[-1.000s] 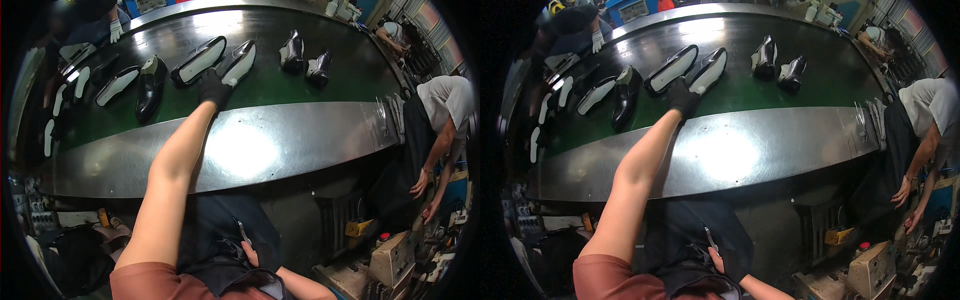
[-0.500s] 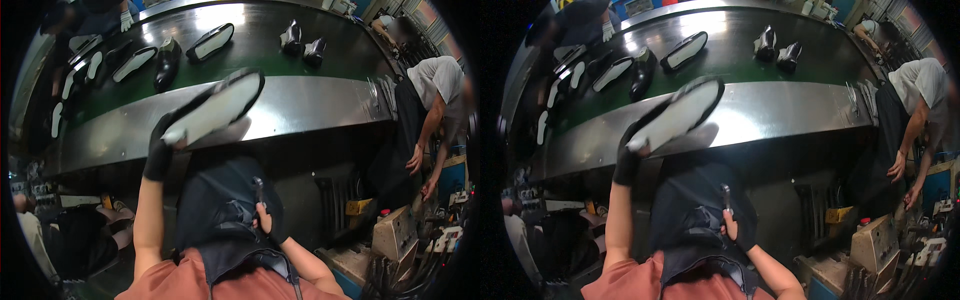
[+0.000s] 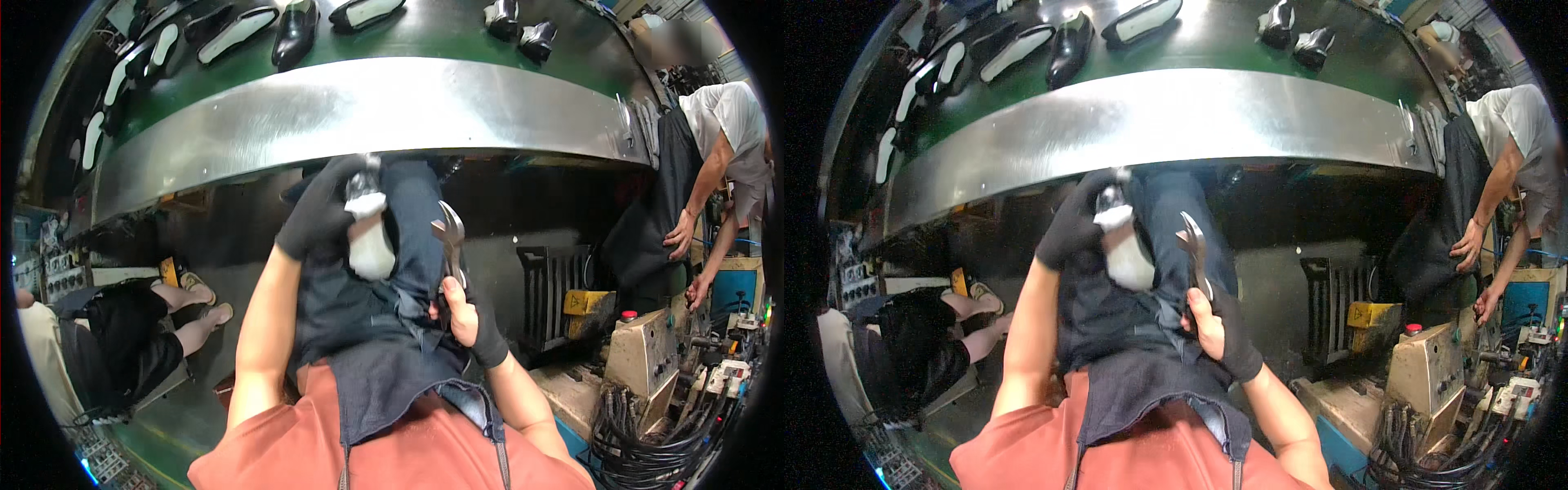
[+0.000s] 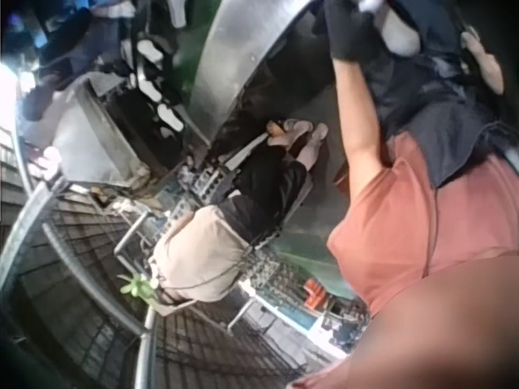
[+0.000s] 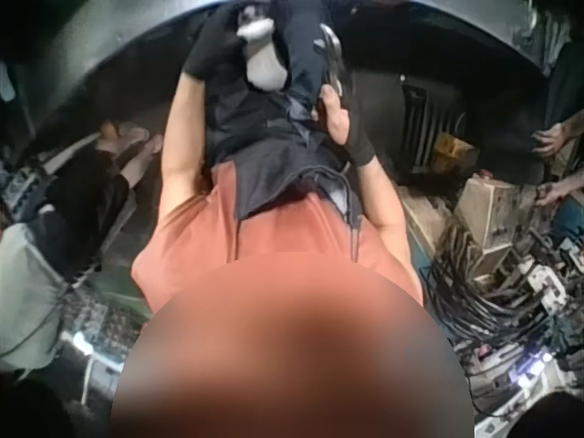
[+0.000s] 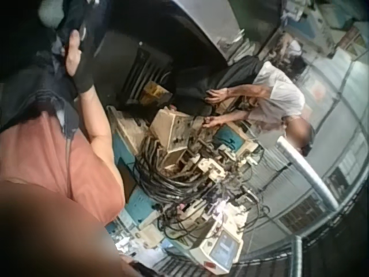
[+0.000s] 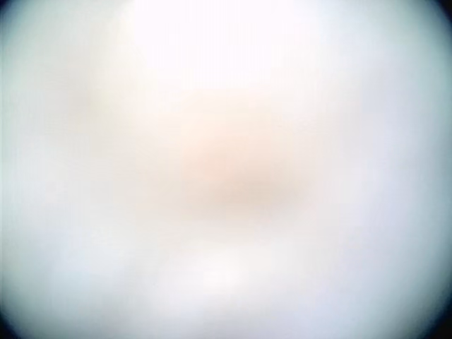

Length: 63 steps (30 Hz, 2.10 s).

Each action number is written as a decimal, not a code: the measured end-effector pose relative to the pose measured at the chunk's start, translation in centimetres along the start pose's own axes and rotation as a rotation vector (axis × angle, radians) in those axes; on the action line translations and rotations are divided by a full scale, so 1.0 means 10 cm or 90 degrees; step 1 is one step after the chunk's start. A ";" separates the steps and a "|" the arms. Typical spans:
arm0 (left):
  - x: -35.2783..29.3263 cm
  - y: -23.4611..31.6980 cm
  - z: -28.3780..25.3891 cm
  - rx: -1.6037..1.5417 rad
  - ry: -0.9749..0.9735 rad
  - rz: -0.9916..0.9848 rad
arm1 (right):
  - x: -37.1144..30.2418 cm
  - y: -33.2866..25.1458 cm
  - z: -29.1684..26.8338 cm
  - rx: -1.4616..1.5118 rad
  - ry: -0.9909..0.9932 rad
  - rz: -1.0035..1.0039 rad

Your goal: Pull the upper material over the last and trim excess using pliers and a knife.

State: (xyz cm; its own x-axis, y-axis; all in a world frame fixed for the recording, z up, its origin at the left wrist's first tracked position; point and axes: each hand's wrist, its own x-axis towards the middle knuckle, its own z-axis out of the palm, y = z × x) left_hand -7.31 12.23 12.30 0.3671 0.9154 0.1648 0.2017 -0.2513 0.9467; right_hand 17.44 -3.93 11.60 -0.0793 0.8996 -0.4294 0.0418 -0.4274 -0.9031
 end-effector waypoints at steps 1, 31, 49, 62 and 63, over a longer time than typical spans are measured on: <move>0.10 -0.11 -0.01 -0.105 -0.034 -0.030 | -0.01 -0.06 0.06 0.026 -0.033 0.008; -0.91 -0.20 0.69 -0.383 0.033 -0.154 | -0.13 0.70 0.10 -0.465 -0.322 -0.502; -0.92 -0.91 0.80 -0.698 -0.132 -0.431 | -0.07 0.78 0.01 -0.526 -0.228 -0.502; -0.72 -0.48 0.95 0.215 0.174 -0.132 | 0.80 -0.49 -0.14 -0.077 -0.234 0.081; -0.82 -0.55 1.12 0.401 0.184 -0.085 | 0.96 -0.35 -0.20 -0.032 -0.225 0.129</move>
State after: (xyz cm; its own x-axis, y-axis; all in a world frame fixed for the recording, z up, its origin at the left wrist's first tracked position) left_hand -1.32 2.59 2.63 0.0645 0.9759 0.2085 0.7470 -0.1858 0.6384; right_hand 18.57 6.34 10.65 -0.4013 0.7078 -0.5814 0.1394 -0.5801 -0.8025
